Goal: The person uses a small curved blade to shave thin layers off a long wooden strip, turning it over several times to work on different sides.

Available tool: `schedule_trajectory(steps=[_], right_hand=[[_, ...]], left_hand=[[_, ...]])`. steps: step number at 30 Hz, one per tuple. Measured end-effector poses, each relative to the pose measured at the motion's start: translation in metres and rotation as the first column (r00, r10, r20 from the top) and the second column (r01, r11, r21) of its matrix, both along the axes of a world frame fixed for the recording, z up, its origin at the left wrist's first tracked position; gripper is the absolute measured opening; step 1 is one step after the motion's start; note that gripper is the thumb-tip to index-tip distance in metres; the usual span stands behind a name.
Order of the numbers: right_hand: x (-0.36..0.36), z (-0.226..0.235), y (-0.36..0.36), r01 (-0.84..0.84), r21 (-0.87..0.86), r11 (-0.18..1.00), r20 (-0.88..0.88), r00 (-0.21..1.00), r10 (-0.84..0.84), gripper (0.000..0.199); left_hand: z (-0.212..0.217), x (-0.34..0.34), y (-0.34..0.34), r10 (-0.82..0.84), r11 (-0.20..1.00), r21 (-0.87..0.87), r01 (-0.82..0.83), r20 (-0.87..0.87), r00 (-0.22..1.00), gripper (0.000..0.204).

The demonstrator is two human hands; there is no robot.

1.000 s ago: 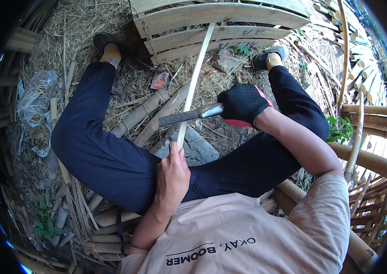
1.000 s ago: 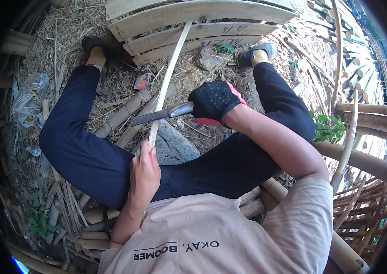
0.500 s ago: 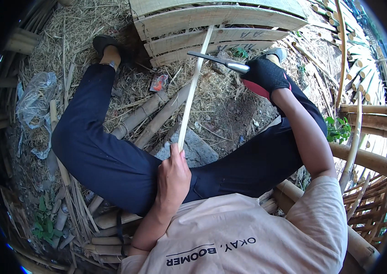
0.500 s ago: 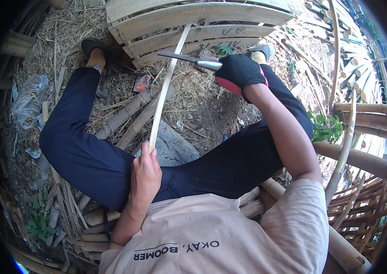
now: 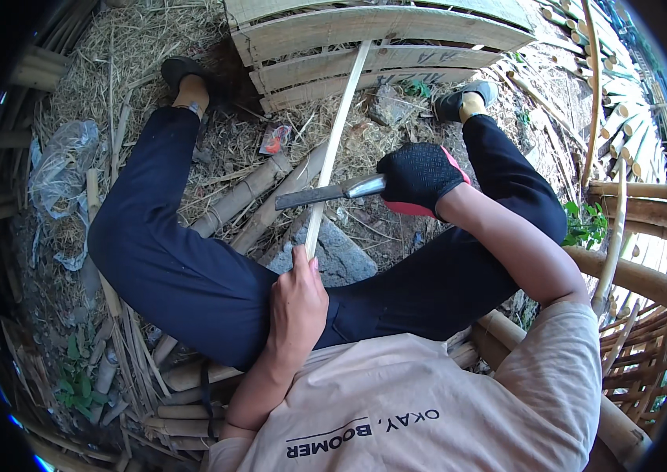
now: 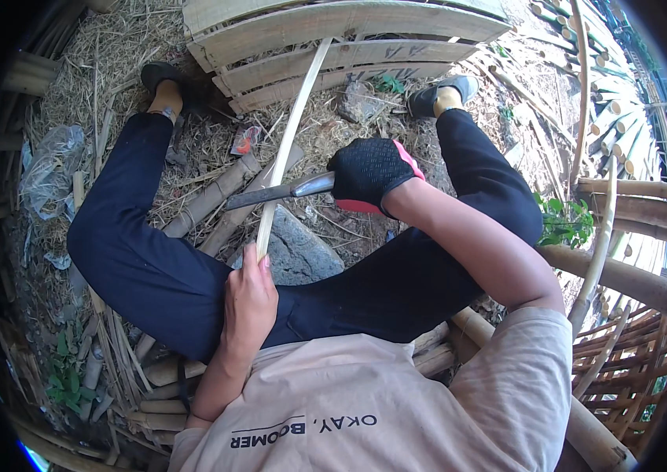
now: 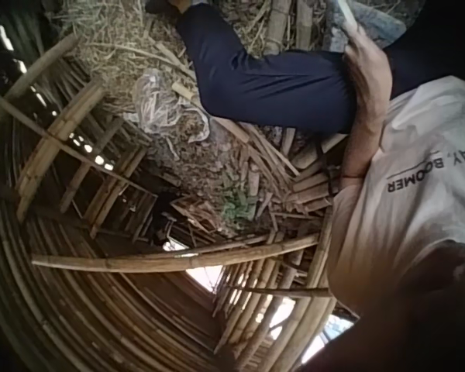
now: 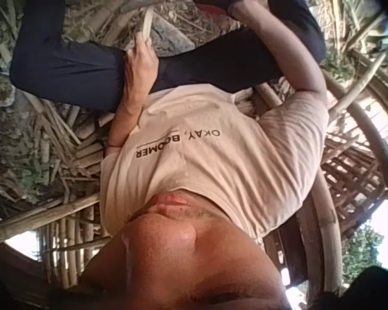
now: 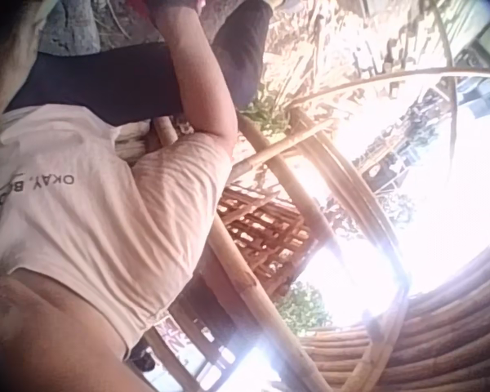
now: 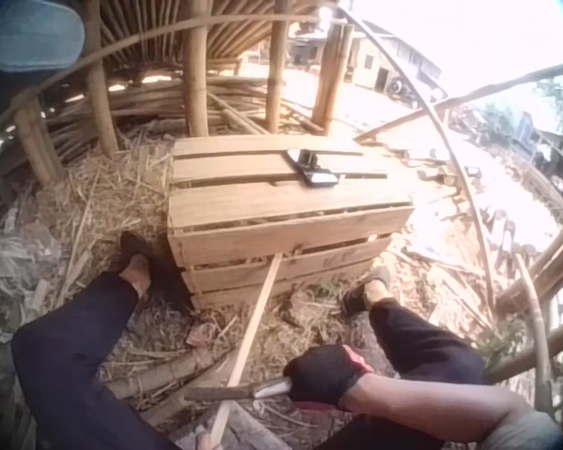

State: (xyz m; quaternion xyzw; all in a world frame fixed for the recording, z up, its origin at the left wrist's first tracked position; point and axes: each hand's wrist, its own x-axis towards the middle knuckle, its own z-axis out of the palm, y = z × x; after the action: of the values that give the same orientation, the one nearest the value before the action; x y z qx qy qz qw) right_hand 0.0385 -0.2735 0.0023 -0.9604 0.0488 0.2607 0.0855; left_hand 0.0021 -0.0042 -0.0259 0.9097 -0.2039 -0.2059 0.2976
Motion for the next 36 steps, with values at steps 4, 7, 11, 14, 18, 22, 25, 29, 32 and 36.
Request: schedule_trajectory(steps=[4,7,11,14,18,22,25,29,32,36], right_hand=[[0.002,-0.014,-0.017,-0.012,-0.048,0.999,0.097,0.995,0.017,0.023],[0.014,-0.014,-0.043,0.087,-0.136,0.987,0.159,0.985,-0.065,0.020],[0.013,-0.013,-0.042,0.076,-0.115,0.990,0.225,0.973,-0.049,0.019],[0.021,-0.011,-0.046,0.105,-0.165,0.981,0.195,0.978,-0.072,0.022],[0.029,-0.014,-0.110,0.365,-0.263,0.893,0.342,0.901,-0.268,0.027],[0.018,-0.012,-0.116,0.401,-0.157,0.903,0.313,0.887,-0.340,0.033],[0.011,-0.017,-0.077,0.195,-0.055,0.979,0.238,0.955,-0.177,0.031],[0.006,-0.005,-0.017,-0.048,0.057,0.997,0.148,0.988,0.039,0.024],[0.001,-0.006,-0.005,-0.090,0.097,0.991,0.082,0.993,0.082,0.023],[0.002,-0.006,-0.002,-0.056,0.079,0.995,0.032,0.998,0.053,0.024]], left_hand=[[0.001,0.001,0.000,-0.009,1.000,0.003,0.009,-0.001,1.000,0.025],[0.002,-0.001,0.000,0.000,0.999,-0.047,0.000,0.000,1.000,0.024],[-0.001,0.000,0.000,-0.008,0.999,-0.037,0.009,0.035,0.999,0.019],[0.001,0.002,0.000,-0.023,0.999,-0.033,0.024,0.030,0.999,0.015],[0.000,0.000,0.004,-0.052,0.997,-0.055,0.056,0.083,0.995,0.015],[0.000,0.000,0.003,-0.053,0.997,-0.055,0.057,0.077,0.996,0.012],[0.000,0.000,0.000,-0.058,0.997,-0.052,0.061,0.075,0.996,0.011],[0.001,0.000,0.001,-0.028,0.999,-0.045,0.029,0.028,0.999,0.012],[0.000,0.000,0.000,-0.061,0.998,-0.004,0.062,0.107,0.992,0.012],[0.005,-0.001,-0.003,-0.069,0.997,0.050,0.063,0.119,0.990,0.012]])
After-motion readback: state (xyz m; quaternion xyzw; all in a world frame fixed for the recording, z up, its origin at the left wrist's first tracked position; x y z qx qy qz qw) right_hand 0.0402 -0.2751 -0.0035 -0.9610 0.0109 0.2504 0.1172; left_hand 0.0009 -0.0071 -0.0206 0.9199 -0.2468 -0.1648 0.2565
